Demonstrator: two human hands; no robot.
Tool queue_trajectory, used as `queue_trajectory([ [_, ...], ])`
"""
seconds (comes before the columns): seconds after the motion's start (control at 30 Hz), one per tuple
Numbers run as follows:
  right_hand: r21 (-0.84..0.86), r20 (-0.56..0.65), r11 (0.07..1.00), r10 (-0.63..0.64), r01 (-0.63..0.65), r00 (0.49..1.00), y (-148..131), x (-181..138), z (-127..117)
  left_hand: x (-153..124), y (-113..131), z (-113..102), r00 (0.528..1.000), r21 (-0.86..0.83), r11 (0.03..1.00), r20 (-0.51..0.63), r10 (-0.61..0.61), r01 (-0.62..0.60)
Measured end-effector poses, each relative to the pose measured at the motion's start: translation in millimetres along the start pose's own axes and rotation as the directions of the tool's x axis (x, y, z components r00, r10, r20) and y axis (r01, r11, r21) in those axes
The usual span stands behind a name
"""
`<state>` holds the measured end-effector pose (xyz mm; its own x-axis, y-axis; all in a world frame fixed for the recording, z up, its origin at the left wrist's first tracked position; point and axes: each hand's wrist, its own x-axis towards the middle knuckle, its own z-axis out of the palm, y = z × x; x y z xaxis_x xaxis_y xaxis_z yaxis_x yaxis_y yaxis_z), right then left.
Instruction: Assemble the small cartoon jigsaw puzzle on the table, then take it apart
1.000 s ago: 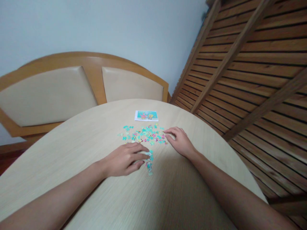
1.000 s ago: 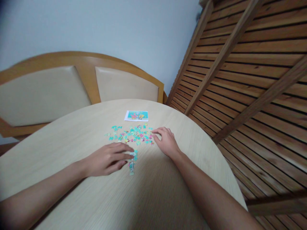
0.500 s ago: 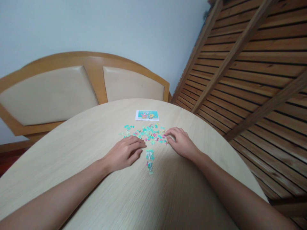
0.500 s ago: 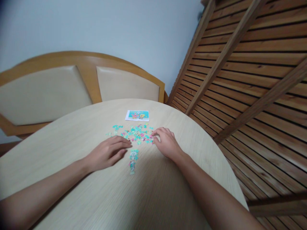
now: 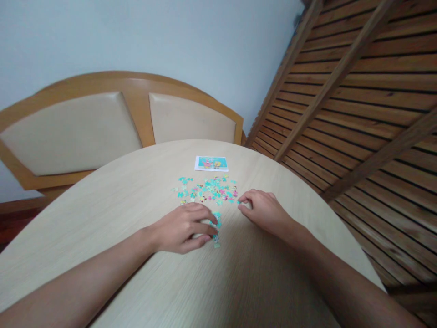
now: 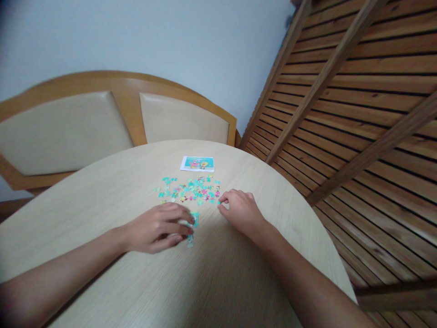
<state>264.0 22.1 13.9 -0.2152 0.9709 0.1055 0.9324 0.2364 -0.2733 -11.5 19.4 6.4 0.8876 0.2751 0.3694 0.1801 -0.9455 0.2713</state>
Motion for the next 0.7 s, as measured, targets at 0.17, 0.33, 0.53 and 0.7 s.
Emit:
queue_trajectory([
  [0.17, -0.023, 0.022, 0.999, 0.047, -0.046, 0.999, -3, -3, -3, 2, 4, 1, 0.999, -0.027, 0.998, 0.022, 0.049, -0.048],
  [0.33, -0.005, 0.051, 0.997, 0.073, -0.073, 0.996, -6, -5, -6, 4, 9, 0, 0.997, -0.099, 0.992, 0.014, 0.076, -0.074],
  [0.53, 0.028, 0.072, 0.997, 0.066, -0.068, 0.995, -4, -7, -8, 2, 0, 0, 0.997, -0.025, 0.999, -0.068, -0.036, 0.034],
  [0.7, 0.078, 0.090, 0.996, 0.027, -0.034, 0.996, 1, -5, -6, 0, -5, 1, 0.994, 0.023, 0.996, -0.073, -0.083, 0.085],
])
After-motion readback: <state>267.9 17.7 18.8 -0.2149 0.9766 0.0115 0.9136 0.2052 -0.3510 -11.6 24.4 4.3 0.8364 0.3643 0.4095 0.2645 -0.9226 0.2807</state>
